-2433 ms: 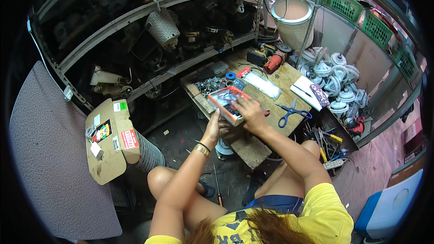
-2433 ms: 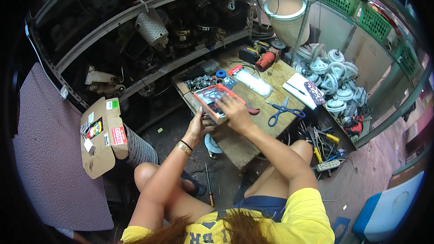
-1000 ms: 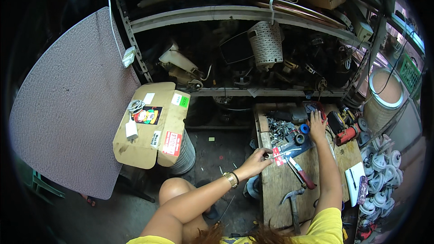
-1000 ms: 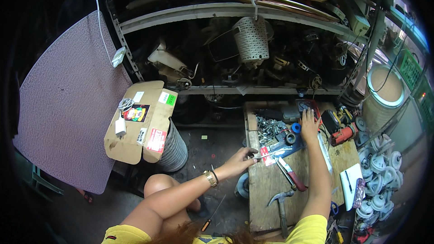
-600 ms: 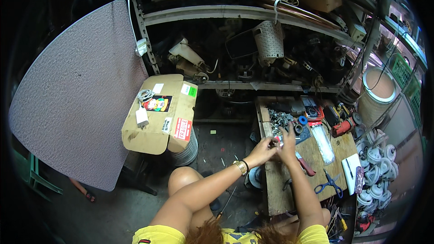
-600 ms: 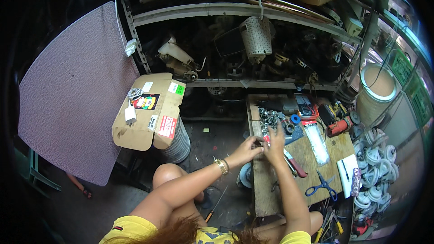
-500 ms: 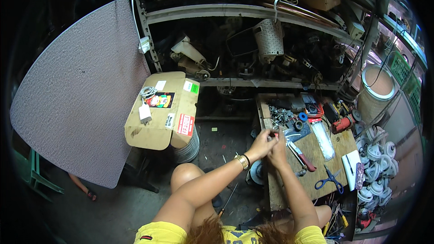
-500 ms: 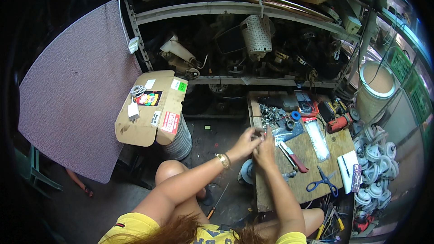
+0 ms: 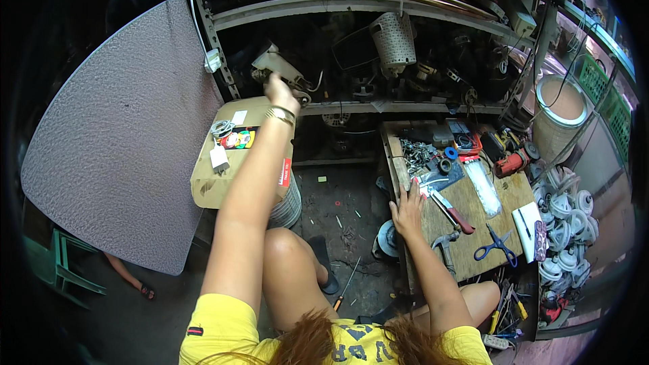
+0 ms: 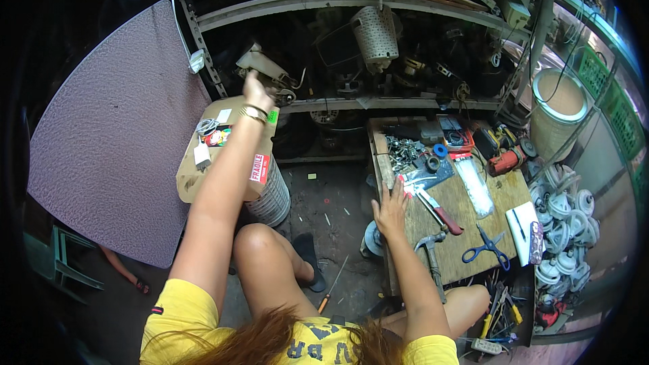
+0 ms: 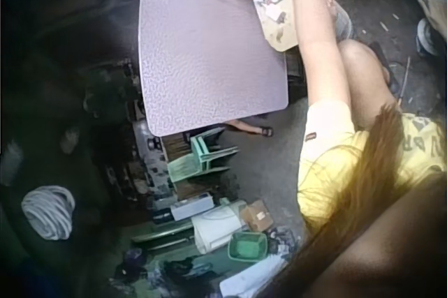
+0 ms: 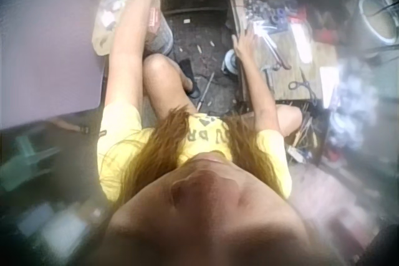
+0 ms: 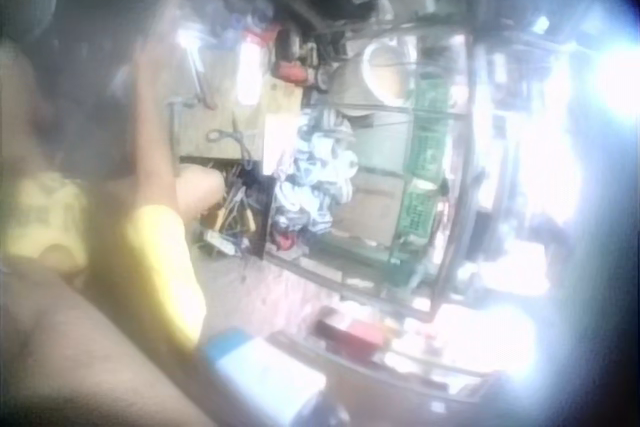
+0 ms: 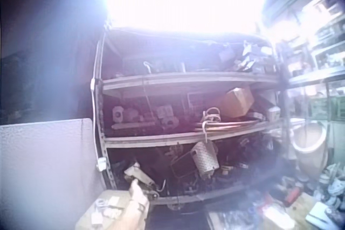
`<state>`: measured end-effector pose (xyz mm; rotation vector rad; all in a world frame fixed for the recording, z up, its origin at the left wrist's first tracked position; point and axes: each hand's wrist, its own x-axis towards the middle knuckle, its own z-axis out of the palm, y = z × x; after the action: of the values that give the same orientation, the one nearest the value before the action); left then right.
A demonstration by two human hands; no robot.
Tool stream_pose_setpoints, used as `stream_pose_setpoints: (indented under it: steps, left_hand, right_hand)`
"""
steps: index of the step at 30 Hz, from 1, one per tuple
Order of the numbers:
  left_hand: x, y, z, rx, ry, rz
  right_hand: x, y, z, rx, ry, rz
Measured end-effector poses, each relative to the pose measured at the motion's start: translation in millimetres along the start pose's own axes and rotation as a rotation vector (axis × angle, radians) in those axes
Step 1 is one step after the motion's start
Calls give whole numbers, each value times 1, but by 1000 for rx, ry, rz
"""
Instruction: The person uses a hammer to tap on a motor casing, then uses pliers and a screwdriver to detach components and wires. They use an angle grinder to cut parts of the motor and a multimeter to check the electrical components.
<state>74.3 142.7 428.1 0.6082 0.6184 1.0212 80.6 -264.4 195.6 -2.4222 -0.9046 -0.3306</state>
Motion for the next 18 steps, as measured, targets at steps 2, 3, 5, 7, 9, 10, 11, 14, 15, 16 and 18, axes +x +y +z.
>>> stream_pose_setpoints:
  steps: [2, 3, 5, 7, 9, 10, 11, 14, 15, 16, 18]
  left_hand:
    - [32, 25, 4, 19, 146, 21]
    - [46, 38, 4, 6, 192, 10]
    - [65, 49, 2, -10, 262, -18]
    - [79, 48, 2, -42, 265, -58]
    - [92, 43, 0, -48, 194, -105]
    - [98, 41, -1, -50, 158, -129]
    - [116, 56, -13, -98, 125, -62]
    - [139, 64, -17, -203, 52, -137]
    - [140, 58, -15, -188, 72, -122]
    - [141, 56, -13, -226, 73, -161]
    - [148, 65, -19, -190, 83, -109]
  right_hand:
    - [0, 4, -1, -21, -10, 18]
    - [0, 4, 0, -15, -14, 19]
    - [0, 5, -1, -19, -26, 30]
    - [-1, 8, -3, -40, -44, 52]
    - [-2, 10, -5, -30, -34, 50]
    - [-3, 11, -6, -25, -29, 50]
    - [1, 1, -5, -12, -37, 27]
    - [2, 2, -4, -4, -42, 19]
    - [2, 5, -5, -4, -51, 37]
    - [1, 8, -7, -17, -56, 44]
    - [1, 7, -7, -19, -64, 30]
